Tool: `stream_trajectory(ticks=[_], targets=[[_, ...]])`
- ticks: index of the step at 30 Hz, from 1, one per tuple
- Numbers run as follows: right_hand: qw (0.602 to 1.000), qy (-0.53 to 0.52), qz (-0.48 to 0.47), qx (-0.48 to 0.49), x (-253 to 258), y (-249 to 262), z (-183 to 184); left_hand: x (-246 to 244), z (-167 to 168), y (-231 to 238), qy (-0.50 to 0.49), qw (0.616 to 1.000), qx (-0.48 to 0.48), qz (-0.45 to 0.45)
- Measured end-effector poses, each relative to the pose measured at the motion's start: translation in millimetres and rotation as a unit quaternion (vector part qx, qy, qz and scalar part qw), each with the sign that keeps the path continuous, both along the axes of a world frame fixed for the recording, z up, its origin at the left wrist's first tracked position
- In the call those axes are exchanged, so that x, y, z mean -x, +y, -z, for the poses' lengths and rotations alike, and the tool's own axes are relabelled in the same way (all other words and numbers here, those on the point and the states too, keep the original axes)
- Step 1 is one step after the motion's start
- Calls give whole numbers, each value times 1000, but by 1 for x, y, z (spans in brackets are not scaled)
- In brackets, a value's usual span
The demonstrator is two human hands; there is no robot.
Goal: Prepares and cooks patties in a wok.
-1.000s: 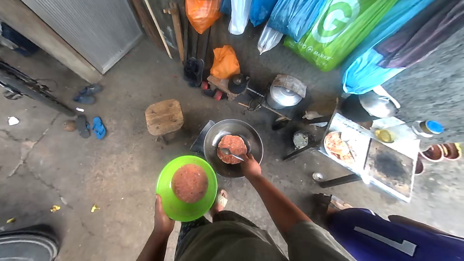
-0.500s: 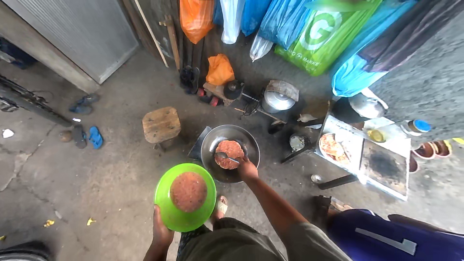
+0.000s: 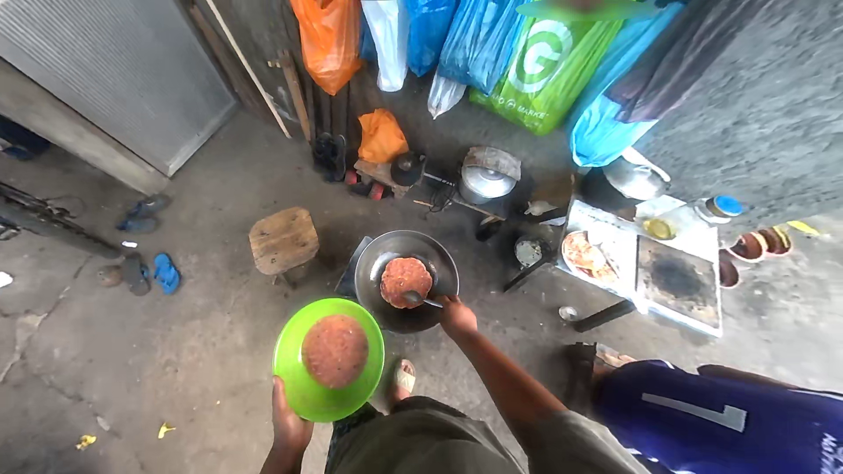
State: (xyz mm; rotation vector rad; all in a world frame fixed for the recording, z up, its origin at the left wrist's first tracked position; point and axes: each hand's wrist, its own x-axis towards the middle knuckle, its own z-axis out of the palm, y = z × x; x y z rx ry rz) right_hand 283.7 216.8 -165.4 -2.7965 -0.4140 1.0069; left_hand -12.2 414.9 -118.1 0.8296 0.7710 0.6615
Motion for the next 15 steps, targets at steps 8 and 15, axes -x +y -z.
stream_trajectory(ticks=[8,15], targets=[[997,-25,78,1,-7,-2,-18,-7,-10,5,-8,1000,-9,15],[999,5,43,7,-4,8,-15,-6,-13,8,7,1000,-13,19]])
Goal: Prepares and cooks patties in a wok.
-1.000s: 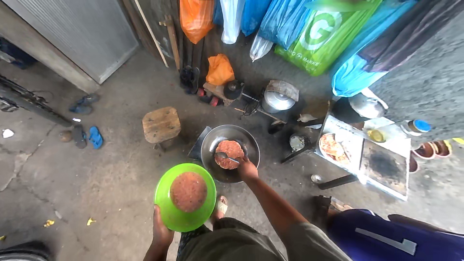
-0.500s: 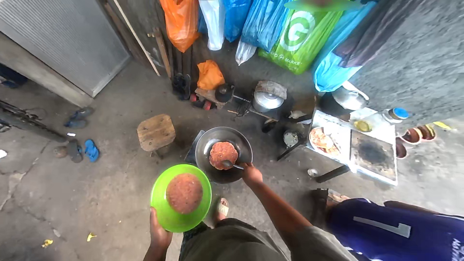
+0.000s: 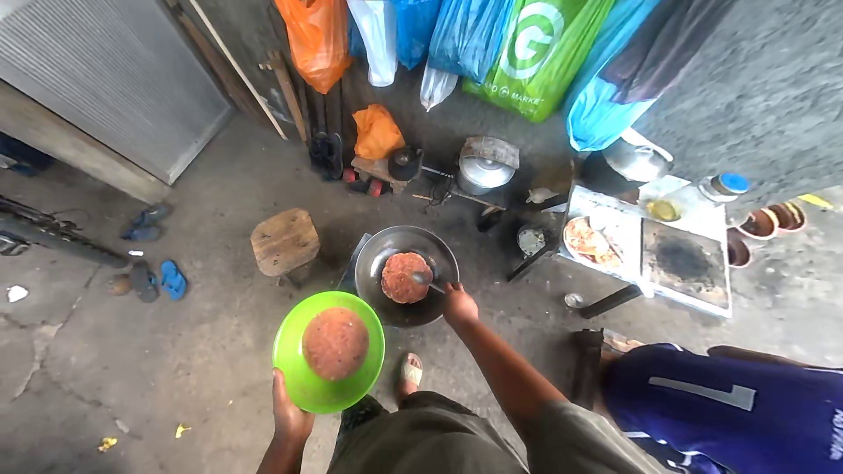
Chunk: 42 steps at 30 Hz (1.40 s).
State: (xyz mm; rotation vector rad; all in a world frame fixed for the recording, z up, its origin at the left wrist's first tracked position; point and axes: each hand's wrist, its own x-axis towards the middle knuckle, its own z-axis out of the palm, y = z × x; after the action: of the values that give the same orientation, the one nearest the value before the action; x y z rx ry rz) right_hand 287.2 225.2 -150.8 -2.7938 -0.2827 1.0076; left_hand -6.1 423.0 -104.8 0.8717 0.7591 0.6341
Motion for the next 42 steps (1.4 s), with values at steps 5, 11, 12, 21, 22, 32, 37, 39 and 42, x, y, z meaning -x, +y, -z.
stream_trajectory(ticks=[5,11,12,21,22,32,37,39,42], targets=[[999,23,-40,-6,6,11,12,2,-2,-3,4,1000,-1,0],[999,-27,-1,23,-18,5,6,9,0,-2,1,1000,9,-7],[999,-37,7,26,-21,4,6,9,1,-3,-1,1000,10,-11],[997,-12,-77,-15,-1,22,16,14,3,-4,7,1000,7,-19],[997,-11,-71,-13,-3,21,18,14,3,-4,5,1000,9,-20],[1000,-16,-24,2,-5,21,16,19,5,-5,15,999,14,-29],[1000,1,-17,-13,2,31,20,22,8,-4,1,1000,6,-20],[1000,-2,-21,-13,1,36,18,22,8,-4,-3,1000,8,-22],[999,-1,-36,-12,3,42,16,23,7,-4,1,999,12,-32]])
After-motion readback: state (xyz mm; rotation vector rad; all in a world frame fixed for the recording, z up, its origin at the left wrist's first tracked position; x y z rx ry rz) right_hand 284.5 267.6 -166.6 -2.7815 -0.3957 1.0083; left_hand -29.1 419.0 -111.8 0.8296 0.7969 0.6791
